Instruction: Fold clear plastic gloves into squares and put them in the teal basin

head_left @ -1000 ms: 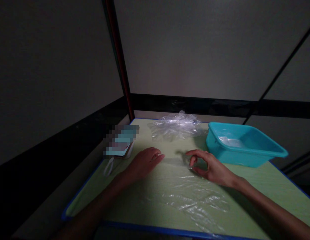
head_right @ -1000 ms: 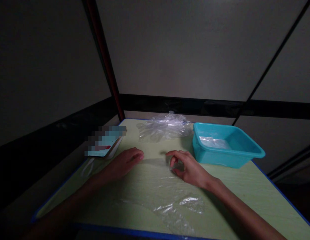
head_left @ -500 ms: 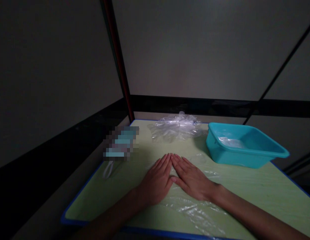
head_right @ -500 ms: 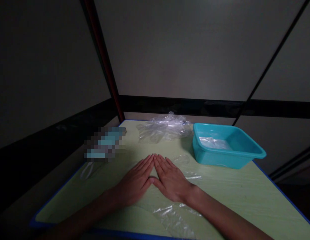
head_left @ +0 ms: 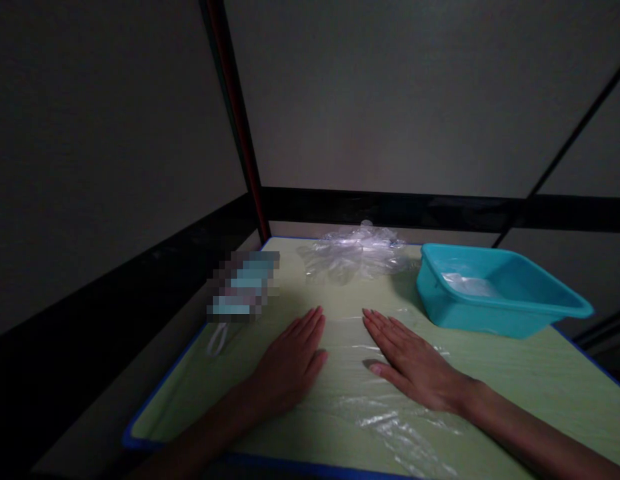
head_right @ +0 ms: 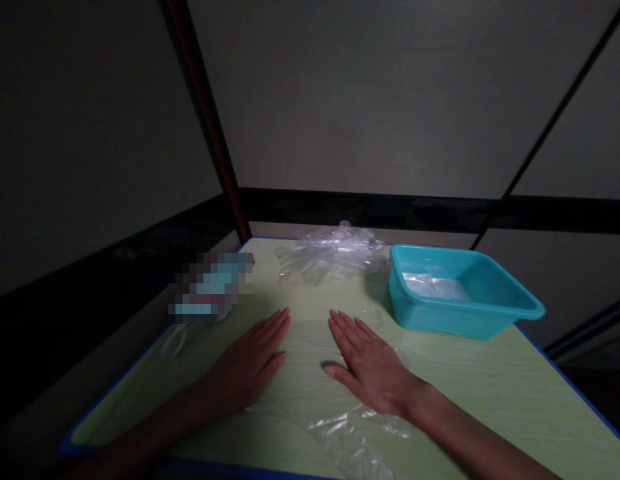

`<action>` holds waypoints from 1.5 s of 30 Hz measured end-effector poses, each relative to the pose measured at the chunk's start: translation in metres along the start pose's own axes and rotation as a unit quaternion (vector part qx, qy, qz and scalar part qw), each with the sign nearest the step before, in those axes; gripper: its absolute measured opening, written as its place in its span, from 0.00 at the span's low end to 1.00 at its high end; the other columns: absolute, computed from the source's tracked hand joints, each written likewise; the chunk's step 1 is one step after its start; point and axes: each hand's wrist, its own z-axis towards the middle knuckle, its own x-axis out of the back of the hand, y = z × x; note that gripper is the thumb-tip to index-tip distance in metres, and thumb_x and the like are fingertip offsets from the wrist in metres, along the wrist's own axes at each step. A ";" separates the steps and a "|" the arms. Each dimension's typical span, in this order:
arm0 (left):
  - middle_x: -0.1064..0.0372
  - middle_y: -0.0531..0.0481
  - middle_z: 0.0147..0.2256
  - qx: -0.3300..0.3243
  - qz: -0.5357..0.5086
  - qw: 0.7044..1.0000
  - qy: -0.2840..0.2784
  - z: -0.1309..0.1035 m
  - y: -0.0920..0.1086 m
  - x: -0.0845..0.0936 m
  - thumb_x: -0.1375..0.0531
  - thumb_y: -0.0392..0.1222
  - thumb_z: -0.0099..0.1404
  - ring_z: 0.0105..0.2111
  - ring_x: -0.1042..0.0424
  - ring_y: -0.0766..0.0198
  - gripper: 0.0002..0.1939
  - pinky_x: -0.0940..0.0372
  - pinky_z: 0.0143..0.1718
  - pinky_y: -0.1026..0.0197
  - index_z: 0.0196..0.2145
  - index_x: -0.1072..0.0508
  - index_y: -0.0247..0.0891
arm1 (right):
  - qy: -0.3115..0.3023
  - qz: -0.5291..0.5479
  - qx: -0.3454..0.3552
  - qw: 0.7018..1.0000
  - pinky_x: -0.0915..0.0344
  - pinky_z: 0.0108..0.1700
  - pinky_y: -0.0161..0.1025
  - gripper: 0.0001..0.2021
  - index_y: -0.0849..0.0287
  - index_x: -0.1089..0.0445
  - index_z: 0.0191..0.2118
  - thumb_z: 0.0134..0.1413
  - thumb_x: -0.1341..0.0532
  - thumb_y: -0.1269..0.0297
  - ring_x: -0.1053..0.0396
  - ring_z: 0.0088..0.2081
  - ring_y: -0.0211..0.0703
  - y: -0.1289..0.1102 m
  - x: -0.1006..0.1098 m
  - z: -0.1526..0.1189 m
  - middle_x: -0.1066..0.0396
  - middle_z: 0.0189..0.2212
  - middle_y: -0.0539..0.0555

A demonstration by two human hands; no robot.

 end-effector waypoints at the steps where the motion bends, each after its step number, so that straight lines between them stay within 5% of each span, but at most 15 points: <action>1: 0.61 0.44 0.59 -0.001 -0.002 1.000 0.000 0.000 0.000 0.000 0.56 0.43 0.64 0.58 0.60 0.62 0.26 0.56 0.56 0.58 0.57 0.54 0.32 | -0.004 -0.003 -0.001 1.000 0.58 0.58 0.46 0.31 0.66 0.63 0.60 0.57 0.59 0.50 0.66 0.59 0.45 0.001 0.001 -0.001 0.65 0.59 0.59; 13: 0.59 0.40 0.58 0.029 -0.005 0.999 -0.022 0.011 -0.008 0.007 0.57 0.45 0.63 0.58 0.59 0.60 0.27 0.57 0.56 0.56 0.56 0.52 0.27 | -0.018 0.017 0.022 0.999 0.60 0.58 0.44 0.33 0.68 0.62 0.59 0.55 0.58 0.47 0.65 0.59 0.45 0.016 0.001 0.023 0.63 0.59 0.61; 20: 0.62 0.41 0.59 0.041 -0.063 0.997 0.006 0.009 -0.008 0.009 0.57 0.45 0.64 0.58 0.61 0.61 0.28 0.59 0.56 0.56 0.57 0.55 0.27 | -0.023 0.042 0.074 0.996 0.61 0.57 0.51 0.30 0.62 0.65 0.60 0.57 0.56 0.52 0.67 0.59 0.47 0.025 0.024 -0.003 0.66 0.60 0.59; 23: 0.63 0.43 0.59 0.048 -0.123 0.990 0.040 0.007 -0.008 0.014 0.59 0.44 0.64 0.58 0.62 0.62 0.27 0.61 0.57 0.56 0.58 0.57 0.28 | -0.024 0.056 0.122 0.991 0.55 0.56 0.49 0.27 0.60 0.55 0.58 0.56 0.52 0.54 0.59 0.58 0.46 0.013 0.049 -0.023 0.56 0.58 0.57; 26: 0.59 0.44 0.58 0.055 -0.174 0.980 0.074 0.005 -0.003 0.022 0.59 0.43 0.65 0.57 0.58 0.62 0.25 0.60 0.57 0.55 0.57 0.55 0.30 | -0.051 0.041 0.144 0.987 0.42 0.48 0.43 0.17 0.58 0.37 0.46 0.55 0.49 0.55 0.42 0.48 0.43 -0.005 0.066 -0.045 0.37 0.46 0.55; 32: 0.47 0.51 0.54 -0.117 -0.212 0.970 -0.008 -0.001 0.027 0.036 0.53 0.39 0.63 0.55 0.50 0.65 0.20 0.52 0.55 0.60 0.53 0.44 0.39 | -0.010 -0.045 0.177 0.983 0.40 0.36 0.40 0.08 0.57 0.33 0.26 0.54 0.47 0.68 0.39 0.35 0.42 -0.024 0.050 -0.068 0.34 0.30 0.50; 37: 0.53 0.46 0.57 -0.198 -0.177 0.961 -0.076 -0.005 0.040 0.035 0.50 0.40 0.61 0.57 0.55 0.63 0.23 0.54 0.56 0.59 0.54 0.46 0.34 | -0.004 -0.043 0.180 0.983 0.43 0.34 0.39 0.07 0.58 0.34 0.27 0.53 0.47 0.72 0.41 0.33 0.40 -0.026 0.038 -0.065 0.36 0.28 0.50; 45: 0.57 0.45 0.58 -0.201 -0.163 0.961 -0.100 -0.007 0.039 0.034 0.50 0.47 0.61 0.57 0.57 0.61 0.29 0.57 0.57 0.57 0.57 0.53 0.34 | -0.043 -0.052 0.156 0.986 0.41 0.37 0.42 0.11 0.59 0.34 0.27 0.55 0.52 0.71 0.40 0.36 0.42 -0.024 0.089 -0.027 0.37 0.34 0.54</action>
